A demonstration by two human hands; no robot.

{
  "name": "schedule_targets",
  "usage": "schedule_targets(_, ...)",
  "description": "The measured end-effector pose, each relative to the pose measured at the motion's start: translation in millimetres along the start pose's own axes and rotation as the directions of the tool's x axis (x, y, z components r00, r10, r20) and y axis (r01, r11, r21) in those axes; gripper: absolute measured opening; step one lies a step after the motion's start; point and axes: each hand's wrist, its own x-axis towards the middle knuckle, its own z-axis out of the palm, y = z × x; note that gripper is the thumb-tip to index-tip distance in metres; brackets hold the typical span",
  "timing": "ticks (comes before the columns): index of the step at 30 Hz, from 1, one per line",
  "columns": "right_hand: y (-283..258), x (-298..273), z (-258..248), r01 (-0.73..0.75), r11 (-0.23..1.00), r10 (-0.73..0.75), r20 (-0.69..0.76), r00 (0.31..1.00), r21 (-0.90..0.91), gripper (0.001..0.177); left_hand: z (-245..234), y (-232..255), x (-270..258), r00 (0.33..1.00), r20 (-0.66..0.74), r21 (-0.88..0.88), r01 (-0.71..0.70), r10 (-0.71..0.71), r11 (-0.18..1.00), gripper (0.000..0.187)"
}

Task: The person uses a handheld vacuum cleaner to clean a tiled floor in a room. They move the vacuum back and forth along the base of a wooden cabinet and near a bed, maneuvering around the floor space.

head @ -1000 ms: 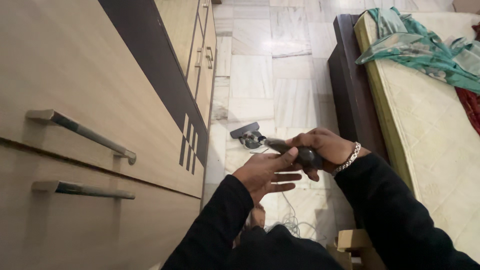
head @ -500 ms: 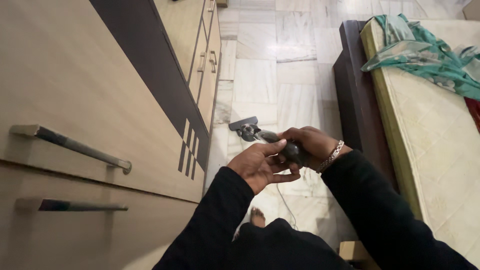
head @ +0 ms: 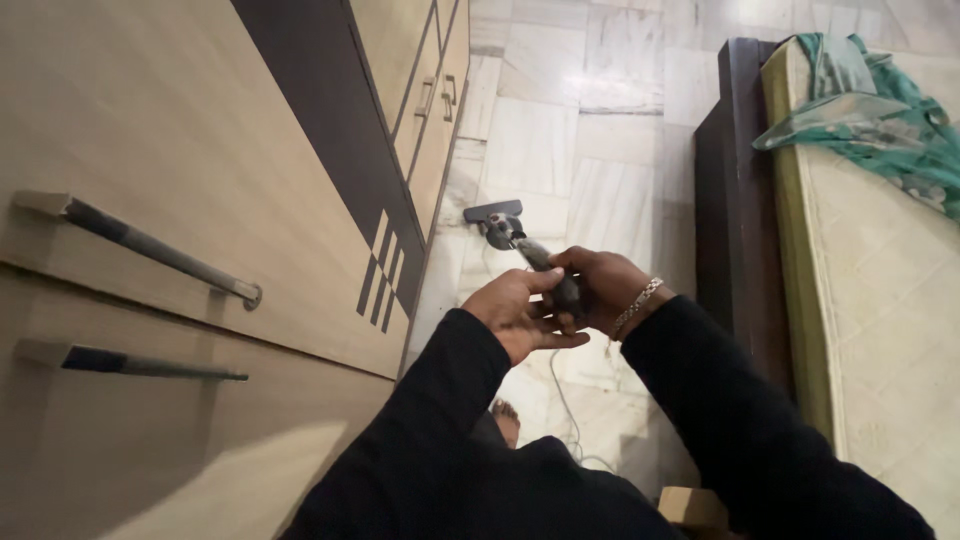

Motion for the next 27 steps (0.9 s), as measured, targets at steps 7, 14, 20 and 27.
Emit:
schedule_targets(7,3,11,6,-0.022,0.999,0.020,-0.073,0.997,-0.024,0.035,-15,1,19,0.997,0.067,0.045,-0.047,0.044,0.998,0.027)
schedule_targets(14,-1,38,4,-0.004,1.000,0.007,-0.098,0.995,0.031,0.035,-17,17,25,1.000,-0.002,0.055,-0.028,0.028,0.998,0.027)
schedule_targets(20,-16,52,14,0.040,0.998,-0.038,-0.055,0.998,0.048,0.034,-24,40,32,0.999,0.011,0.044,-0.040,0.040,0.998,0.028)
schedule_targets(27,-37,69,32,-0.026,1.000,0.026,-0.039,0.999,0.007,0.041,-31,68,31,0.996,-0.072,0.093,-0.051,0.058,0.994,0.028)
